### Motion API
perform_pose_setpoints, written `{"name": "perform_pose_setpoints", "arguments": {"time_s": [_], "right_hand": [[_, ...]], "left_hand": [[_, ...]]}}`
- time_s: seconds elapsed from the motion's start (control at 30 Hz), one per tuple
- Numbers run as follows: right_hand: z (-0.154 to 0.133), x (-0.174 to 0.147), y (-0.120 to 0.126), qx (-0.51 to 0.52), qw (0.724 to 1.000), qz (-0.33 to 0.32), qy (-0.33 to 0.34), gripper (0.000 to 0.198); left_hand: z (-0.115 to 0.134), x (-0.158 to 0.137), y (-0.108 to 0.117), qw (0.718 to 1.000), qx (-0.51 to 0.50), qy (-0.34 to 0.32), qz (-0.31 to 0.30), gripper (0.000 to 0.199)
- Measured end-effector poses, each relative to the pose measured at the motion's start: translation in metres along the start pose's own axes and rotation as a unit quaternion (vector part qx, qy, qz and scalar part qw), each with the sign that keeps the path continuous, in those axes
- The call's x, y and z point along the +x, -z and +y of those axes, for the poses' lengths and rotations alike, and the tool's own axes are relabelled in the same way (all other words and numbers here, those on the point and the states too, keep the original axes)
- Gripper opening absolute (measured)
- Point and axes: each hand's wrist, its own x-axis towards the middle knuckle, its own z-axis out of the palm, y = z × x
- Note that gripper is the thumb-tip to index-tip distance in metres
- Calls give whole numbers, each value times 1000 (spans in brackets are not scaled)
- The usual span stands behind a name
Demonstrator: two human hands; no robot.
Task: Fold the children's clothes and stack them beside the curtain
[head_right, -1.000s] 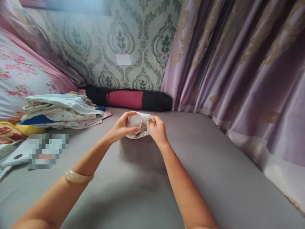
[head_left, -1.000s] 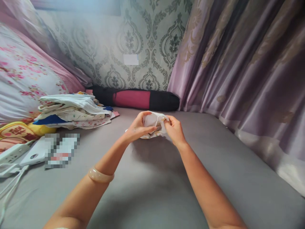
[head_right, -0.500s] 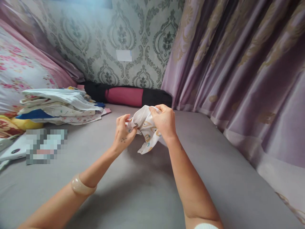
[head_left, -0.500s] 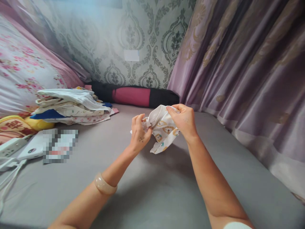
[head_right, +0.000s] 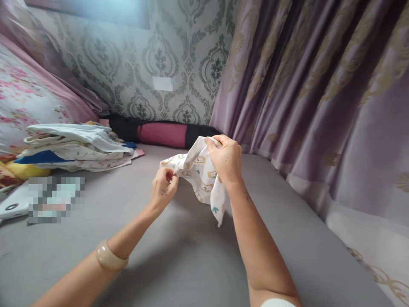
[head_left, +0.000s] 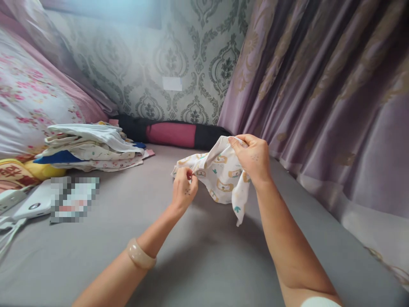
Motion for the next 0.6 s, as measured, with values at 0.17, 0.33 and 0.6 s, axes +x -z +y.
{"name": "perform_pose_setpoints", "arguments": {"time_s": [0.17, 0.33, 0.6], "right_hand": [[-5, -4, 26, -23, 998, -33, 46, 32], [-4, -9, 55, -59, 985, -90, 138, 30], [-17, -8, 100, -43, 944, -264, 196, 25]], "left_hand": [[5, 9, 15, 993, -99, 59, 10, 8], [14, 27, 48, 992, -105, 30, 69, 10], [57, 60, 144, 986, 23, -162, 13, 24]]}}
